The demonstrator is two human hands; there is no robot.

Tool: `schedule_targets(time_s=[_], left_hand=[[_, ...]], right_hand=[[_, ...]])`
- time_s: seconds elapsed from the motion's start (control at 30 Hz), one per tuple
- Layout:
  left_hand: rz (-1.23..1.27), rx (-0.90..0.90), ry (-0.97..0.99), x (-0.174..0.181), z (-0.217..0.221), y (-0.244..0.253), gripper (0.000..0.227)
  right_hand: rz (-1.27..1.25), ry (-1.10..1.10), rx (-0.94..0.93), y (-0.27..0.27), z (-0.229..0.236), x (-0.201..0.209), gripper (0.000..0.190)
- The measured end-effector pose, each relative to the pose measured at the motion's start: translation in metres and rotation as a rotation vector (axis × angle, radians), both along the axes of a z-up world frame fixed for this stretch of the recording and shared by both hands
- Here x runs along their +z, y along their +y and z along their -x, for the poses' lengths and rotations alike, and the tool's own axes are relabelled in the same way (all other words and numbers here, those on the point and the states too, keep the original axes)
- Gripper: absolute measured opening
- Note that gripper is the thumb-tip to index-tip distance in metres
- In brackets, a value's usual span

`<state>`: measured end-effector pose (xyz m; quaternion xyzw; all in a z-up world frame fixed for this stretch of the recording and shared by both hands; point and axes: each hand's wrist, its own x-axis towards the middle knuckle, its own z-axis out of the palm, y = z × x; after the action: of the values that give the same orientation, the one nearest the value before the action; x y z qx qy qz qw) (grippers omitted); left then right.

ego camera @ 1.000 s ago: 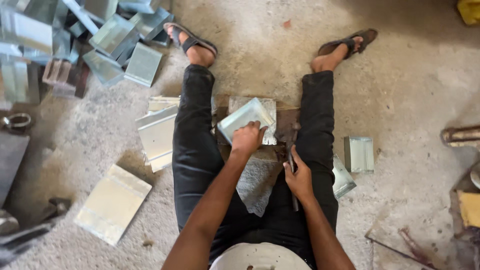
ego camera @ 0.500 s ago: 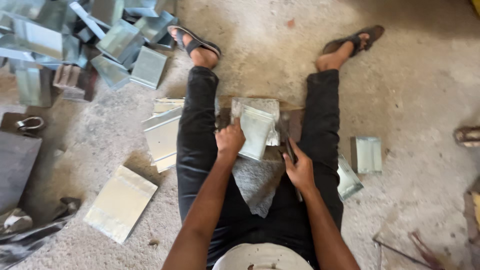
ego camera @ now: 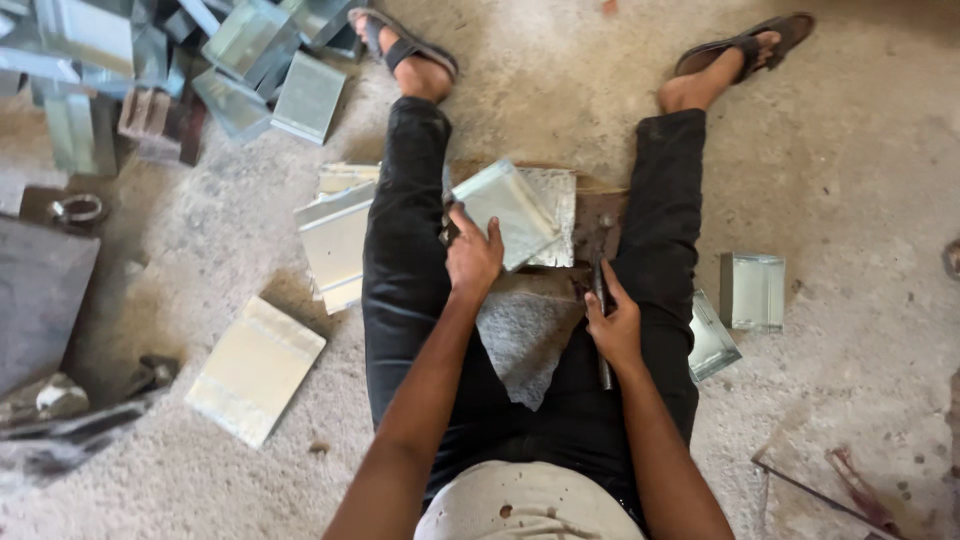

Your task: The person sits on the floor and repeatedly hammers a small rectangular metal piece placed on a block. They adjust the metal piece's position between strikes and occasionally pick up another piece from the surrounding pile.

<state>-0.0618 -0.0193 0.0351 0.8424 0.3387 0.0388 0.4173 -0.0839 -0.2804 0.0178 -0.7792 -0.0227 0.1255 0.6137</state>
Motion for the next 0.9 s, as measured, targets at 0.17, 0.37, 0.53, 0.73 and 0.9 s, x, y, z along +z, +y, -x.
schedule_targets(time_s=[0.17,0.37,0.53,0.73,0.9], left_hand=[[-0.524,-0.28,-0.2,0.006,-0.034,0.012,0.06],[-0.857,-0.962,-0.054,-0.031,-0.099,0.005,0.056],[-0.667,-0.902,0.187,-0.039,-0.095,0.005,0.059],[-0.711,-0.843,-0.051,-0.044,-0.067,0.005,0.053],[-0.65,-0.823,-0.097,-0.04,-0.069,0.006,0.052]], right_hand=[[-0.016,0.062,-0.071,-0.004,-0.005,-0.01,0.064],[0.05,-0.43,0.03,-0.003,-0.005,-0.017,0.066],[0.249,-0.031,-0.061,0.003,0.001,0.019,0.07],[0.008,-0.454,0.018,0.013,-0.007,0.055,0.06],[0.361,-0.428,0.171,0.027,-0.041,0.065,0.058]])
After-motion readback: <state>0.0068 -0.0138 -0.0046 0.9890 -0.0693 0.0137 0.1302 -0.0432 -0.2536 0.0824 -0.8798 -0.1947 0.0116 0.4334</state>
